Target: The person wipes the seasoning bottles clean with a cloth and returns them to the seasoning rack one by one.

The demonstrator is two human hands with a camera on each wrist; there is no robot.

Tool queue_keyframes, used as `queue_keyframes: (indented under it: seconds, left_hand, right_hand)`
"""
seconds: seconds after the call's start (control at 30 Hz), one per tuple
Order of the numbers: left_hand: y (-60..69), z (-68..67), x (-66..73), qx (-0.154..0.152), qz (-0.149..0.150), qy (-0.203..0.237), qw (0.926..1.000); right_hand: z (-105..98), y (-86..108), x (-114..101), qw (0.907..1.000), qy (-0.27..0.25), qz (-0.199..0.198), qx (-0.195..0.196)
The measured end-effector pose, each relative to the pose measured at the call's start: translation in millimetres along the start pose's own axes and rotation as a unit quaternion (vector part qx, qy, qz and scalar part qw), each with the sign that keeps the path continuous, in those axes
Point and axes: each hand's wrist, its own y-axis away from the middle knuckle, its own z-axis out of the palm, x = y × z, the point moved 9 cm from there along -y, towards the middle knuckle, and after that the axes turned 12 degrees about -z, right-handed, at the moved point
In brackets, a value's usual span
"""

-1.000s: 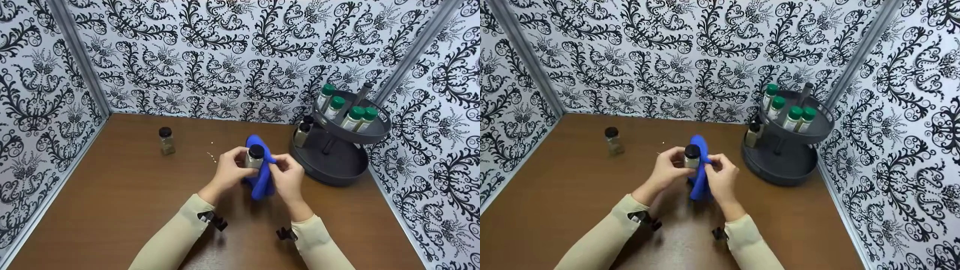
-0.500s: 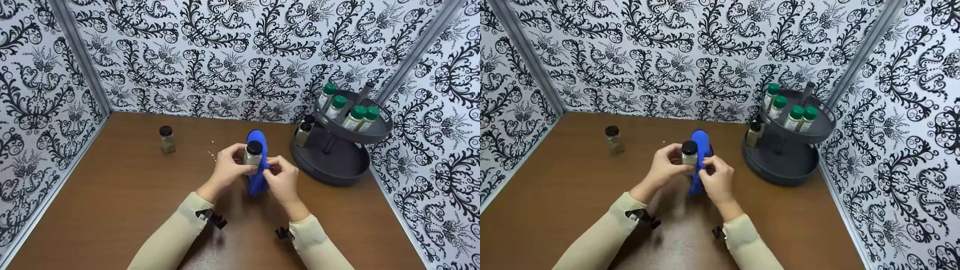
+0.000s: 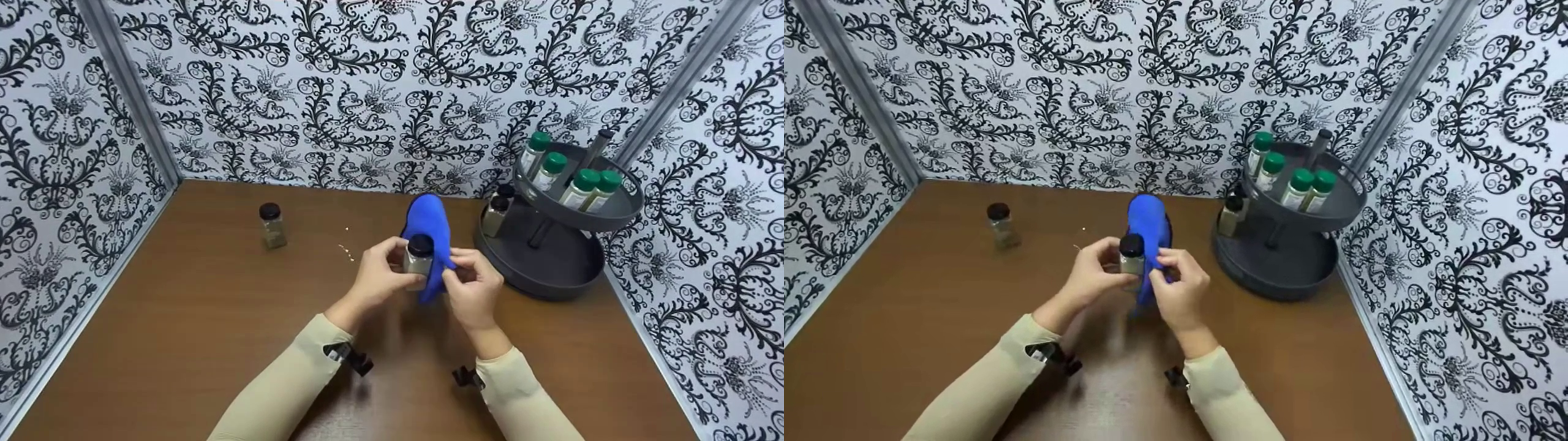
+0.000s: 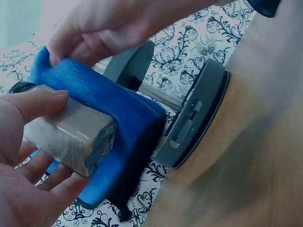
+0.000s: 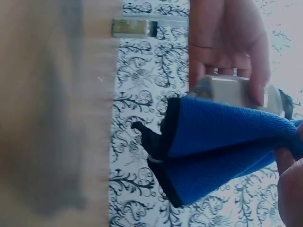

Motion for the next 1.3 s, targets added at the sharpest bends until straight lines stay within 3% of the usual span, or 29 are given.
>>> queue_keyframes:
  seconds: [0.13,0.27,0.4,0.6,0.7,0.83,0.93,1.07,1.2,1.3]
  left_hand:
    - [-0.3,0.5,0.5,0.001,0.004,-0.020,0.9998]
    - [-1.7,-5.8,3.4,0.012,0.017,-0.010,0.9997]
    - [-2.1,-13.6,5.8,0.021,0.022,0.012,0.9995]
    - [-1.8,-22.7,12.5,0.030,0.028,0.032,0.9987]
    - [-2.4,-22.7,13.7,0.027,0.027,0.033,0.9987]
    - [-1.2,-18.3,11.8,0.012,0.018,0.030,0.9993]
    - [-0.2,-14.6,9.7,0.002,0.016,0.022,0.9996]
    - [0.0,-9.8,8.8,-0.004,0.018,0.001,0.9998]
    - [1.1,-1.5,8.0,-0.023,0.015,-0.026,0.9993]
    - [1.4,1.8,8.0,-0.028,0.017,-0.044,0.9985]
  right_hand:
    - [1.4,-3.1,-2.9,0.9998,0.007,-0.018,-0.004]
    - [10.7,0.8,4.2,0.9990,0.026,0.000,-0.037]
    - [21.2,12.1,19.2,0.9929,0.065,0.046,-0.088]
    - [35.3,26.6,40.4,0.9709,0.066,0.149,-0.175]
    - [34.2,27.6,44.7,0.9648,0.055,0.189,-0.174]
    - [26.8,25.8,39.8,0.9685,0.039,0.209,-0.129]
    - [21.6,19.3,27.0,0.9796,0.034,0.173,-0.097]
    - [12.8,2.7,2.6,0.9960,0.034,0.061,-0.055]
    - [2.6,-8.7,-12.5,0.9994,0.013,-0.028,-0.018]
    - [0.4,-11.0,-12.0,0.9988,-0.004,-0.046,-0.015]
